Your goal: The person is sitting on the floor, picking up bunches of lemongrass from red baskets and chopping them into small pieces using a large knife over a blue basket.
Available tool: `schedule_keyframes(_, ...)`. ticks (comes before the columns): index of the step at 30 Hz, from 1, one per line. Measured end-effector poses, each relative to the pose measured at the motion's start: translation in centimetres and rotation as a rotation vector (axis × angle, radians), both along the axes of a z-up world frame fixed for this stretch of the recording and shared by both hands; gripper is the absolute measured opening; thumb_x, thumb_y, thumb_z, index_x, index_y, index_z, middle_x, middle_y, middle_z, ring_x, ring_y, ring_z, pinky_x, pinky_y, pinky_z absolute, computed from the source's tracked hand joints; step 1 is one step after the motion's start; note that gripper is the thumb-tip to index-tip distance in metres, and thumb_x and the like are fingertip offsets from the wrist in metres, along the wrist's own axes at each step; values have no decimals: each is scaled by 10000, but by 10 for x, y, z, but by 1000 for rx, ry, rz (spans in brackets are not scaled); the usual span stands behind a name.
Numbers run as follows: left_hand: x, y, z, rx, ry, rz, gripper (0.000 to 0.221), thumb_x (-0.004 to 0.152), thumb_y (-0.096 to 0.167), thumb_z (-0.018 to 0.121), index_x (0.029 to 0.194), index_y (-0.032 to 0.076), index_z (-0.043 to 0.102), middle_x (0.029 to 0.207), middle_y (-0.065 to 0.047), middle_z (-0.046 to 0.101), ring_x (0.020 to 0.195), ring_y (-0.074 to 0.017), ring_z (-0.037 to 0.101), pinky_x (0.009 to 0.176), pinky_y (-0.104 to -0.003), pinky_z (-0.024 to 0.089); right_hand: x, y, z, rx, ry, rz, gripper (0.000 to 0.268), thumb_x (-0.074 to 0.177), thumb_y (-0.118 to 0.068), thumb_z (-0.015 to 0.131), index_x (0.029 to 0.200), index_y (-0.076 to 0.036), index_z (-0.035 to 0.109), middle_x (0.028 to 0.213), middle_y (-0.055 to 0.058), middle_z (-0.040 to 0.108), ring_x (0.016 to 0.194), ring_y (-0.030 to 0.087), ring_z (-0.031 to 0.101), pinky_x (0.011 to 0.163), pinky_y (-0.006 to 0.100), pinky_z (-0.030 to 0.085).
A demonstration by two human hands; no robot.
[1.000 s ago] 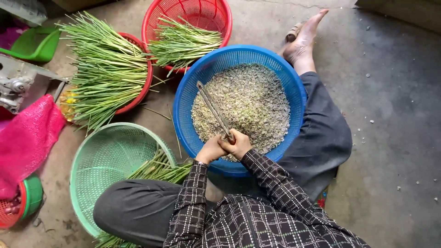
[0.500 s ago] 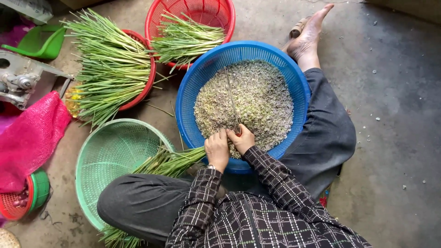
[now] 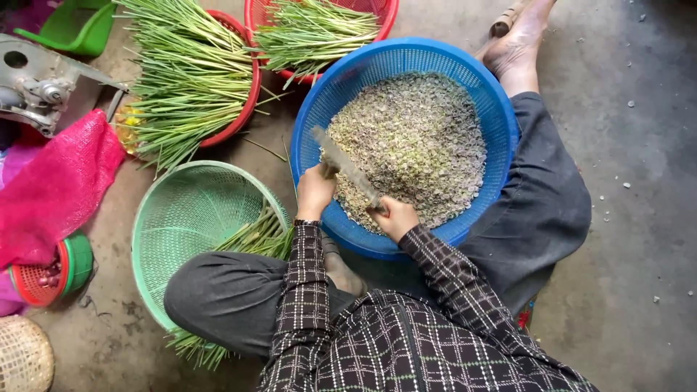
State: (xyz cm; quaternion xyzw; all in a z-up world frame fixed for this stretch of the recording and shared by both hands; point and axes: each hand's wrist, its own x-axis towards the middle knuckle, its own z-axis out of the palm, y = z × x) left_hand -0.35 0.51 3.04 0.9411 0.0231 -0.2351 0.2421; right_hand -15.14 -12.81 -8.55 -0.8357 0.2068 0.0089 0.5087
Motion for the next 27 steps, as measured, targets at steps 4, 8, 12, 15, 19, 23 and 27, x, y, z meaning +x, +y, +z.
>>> schedule_keyframes(4, -3, 3, -34, -37, -40, 13, 255, 827, 181, 549, 943, 97, 760, 813, -183, 744, 919, -478, 707, 813, -524, 560, -2, 1, -6, -2, -1, 86, 475, 856, -533, 728, 717, -129, 521, 604, 150, 609, 740, 399, 697, 675, 467, 525)
schedule_keyframes(8, -17, -27, -5, -92, 120, 38, 268, 781, 235, 625, 948, 91, 778, 853, -135, 768, 958, -379, 742, 843, -490, 558, 8, 2, -34, 13, 68, -6, 411, 861, -495, 717, 743, -131, 567, 655, 128, 647, 783, 385, 707, 702, 473, 538)
schedule_keyframes(12, 2, 2, -60, -82, 65, 51, 296, 744, 220, 609, 960, 90, 766, 829, -106, 762, 952, -355, 747, 874, -490, 558, 2, 11, -3, -23, 116, 67, 357, 841, -444, 712, 747, -141, 548, 687, 135, 657, 810, 394, 703, 731, 488, 561)
schedule_keyframes(15, -28, -14, -61, -76, 167, -33, 320, 753, 243, 640, 1004, 112, 789, 906, -125, 779, 1029, -355, 730, 877, -510, 544, 26, -6, -51, -14, 183, 0, 366, 832, -495, 671, 736, -164, 548, 661, 92, 636, 803, 363, 705, 714, 456, 545)
schedule_keyframes(19, -3, -7, -48, -40, 50, 14, 323, 822, 192, 560, 1017, 53, 776, 910, -197, 770, 985, -419, 734, 873, -507, 574, 10, 13, -48, -62, 209, 99, 261, 804, -447, 689, 892, -202, 688, 760, 70, 735, 895, 350, 735, 832, 484, 594)
schedule_keyframes(23, -29, -20, -60, -30, 113, -48, 316, 770, 232, 632, 1014, 101, 784, 903, -138, 780, 994, -381, 742, 879, -494, 569, 25, -2, -62, -29, 160, 72, 289, 850, -427, 683, 852, -140, 651, 778, 133, 720, 875, 384, 726, 799, 490, 580)
schedule_keyframes(27, -1, -21, -42, -13, 60, 8, 280, 799, 206, 637, 982, 55, 784, 879, -155, 771, 985, -376, 745, 861, -469, 582, 7, 10, -45, -62, 157, 68, 279, 806, -418, 731, 912, -164, 685, 772, 86, 743, 892, 351, 736, 822, 487, 598)
